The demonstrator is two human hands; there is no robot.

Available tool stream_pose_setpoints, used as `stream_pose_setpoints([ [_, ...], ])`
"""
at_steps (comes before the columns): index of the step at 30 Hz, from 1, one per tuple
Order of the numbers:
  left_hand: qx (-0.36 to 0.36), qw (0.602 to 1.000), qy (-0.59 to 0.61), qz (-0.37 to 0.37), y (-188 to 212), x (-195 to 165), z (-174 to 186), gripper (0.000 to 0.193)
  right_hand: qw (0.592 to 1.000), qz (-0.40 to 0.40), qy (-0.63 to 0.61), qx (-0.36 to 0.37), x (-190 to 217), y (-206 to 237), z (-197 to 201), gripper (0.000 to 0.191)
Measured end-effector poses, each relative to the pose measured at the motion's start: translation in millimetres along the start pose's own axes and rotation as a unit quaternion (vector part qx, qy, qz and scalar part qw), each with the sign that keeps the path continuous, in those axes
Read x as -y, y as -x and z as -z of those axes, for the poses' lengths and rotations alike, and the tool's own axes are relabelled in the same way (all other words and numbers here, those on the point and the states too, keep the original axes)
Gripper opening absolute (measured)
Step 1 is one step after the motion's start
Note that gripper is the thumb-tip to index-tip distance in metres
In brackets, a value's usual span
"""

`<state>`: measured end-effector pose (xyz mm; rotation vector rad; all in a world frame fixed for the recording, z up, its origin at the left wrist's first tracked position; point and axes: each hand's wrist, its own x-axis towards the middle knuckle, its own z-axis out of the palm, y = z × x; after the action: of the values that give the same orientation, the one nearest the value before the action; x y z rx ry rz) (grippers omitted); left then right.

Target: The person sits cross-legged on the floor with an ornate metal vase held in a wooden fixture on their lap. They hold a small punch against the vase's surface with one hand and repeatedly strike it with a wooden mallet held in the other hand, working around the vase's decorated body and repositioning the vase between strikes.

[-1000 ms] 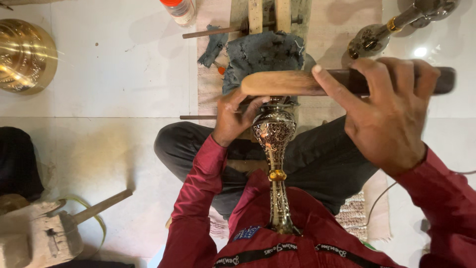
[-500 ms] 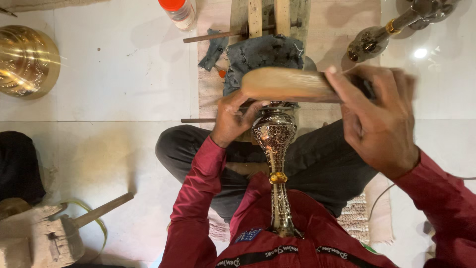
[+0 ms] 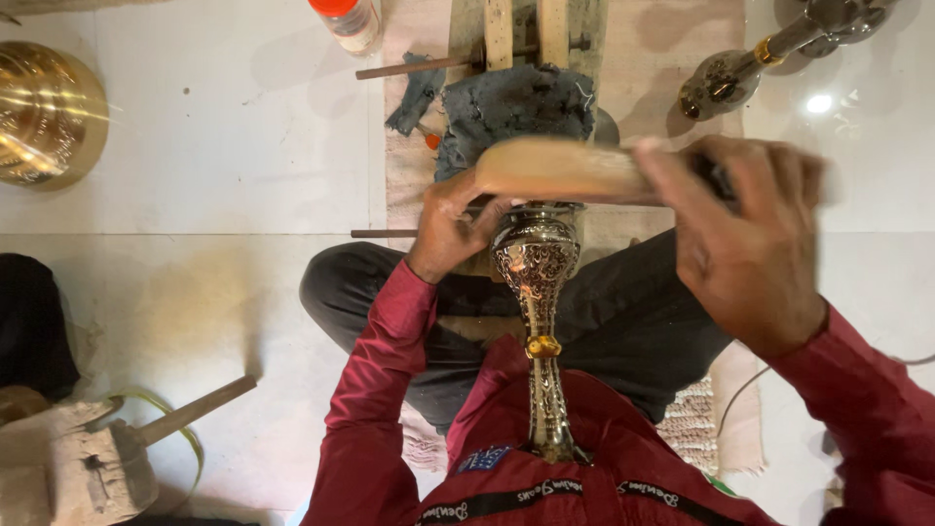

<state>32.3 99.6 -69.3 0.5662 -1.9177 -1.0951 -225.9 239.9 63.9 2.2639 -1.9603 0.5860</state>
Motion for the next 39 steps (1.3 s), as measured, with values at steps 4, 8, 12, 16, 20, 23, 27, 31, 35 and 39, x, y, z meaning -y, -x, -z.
stream_pose_setpoints([
  [4, 0.007, 1.000, 0.003, -0.007, -0.8, 1.4, 1.1, 0.028, 0.998, 0.027, 0.040, -0.030, 2.4, 0.2, 1.6, 0.059],
  [8, 0.007, 1.000, 0.021, -0.001, -0.9, -0.8, 1.7, 0.028, 0.996, 0.031, 0.083, -0.012, 7.2, -2.6, 4.8, 0.063],
  [12, 0.026, 0.999, -0.018, 0.015, -2.0, -1.7, 4.5, 0.025, 0.994, -0.024, -0.102, -0.022, 10.7, -1.1, 7.2, 0.058],
  [16, 0.023, 0.999, 0.009, -0.028, -2.5, -0.3, 6.3, 0.028, 0.982, 0.046, 0.176, -0.044, 10.9, 1.4, 1.5, 0.054],
  [20, 0.025, 0.999, -0.013, -0.028, -1.3, 2.7, 6.3, 0.028, 0.997, -0.012, 0.050, -0.060, 7.9, 9.7, -3.8, 0.049],
  [23, 0.023, 1.000, -0.001, -0.007, -0.3, 4.8, 4.0, 0.027, 0.985, -0.035, 0.170, -0.009, 9.0, 27.3, -6.5, 0.055],
  [27, -0.019, 0.982, 0.188, 0.007, -1.4, 6.2, -4.6, 0.021, 0.965, -0.212, -0.122, -0.099, 16.0, 46.9, -36.4, 0.061],
  [31, -0.086, 0.976, 0.182, 0.081, 4.1, 1.3, 0.2, 0.037, 0.703, -0.294, -0.578, -0.292, 28.5, 52.3, -69.7, 0.040],
  [35, -0.173, 0.964, 0.173, 0.101, 19.0, -7.1, 3.7, 0.038, 0.564, -0.330, -0.688, -0.315, 25.1, 31.4, -83.0, 0.048],
  [39, -0.265, 0.949, 0.138, 0.104, 67.3, -28.7, -18.2, 0.024, 0.701, -0.308, -0.603, -0.224, 25.2, 21.9, -96.5, 0.013],
])
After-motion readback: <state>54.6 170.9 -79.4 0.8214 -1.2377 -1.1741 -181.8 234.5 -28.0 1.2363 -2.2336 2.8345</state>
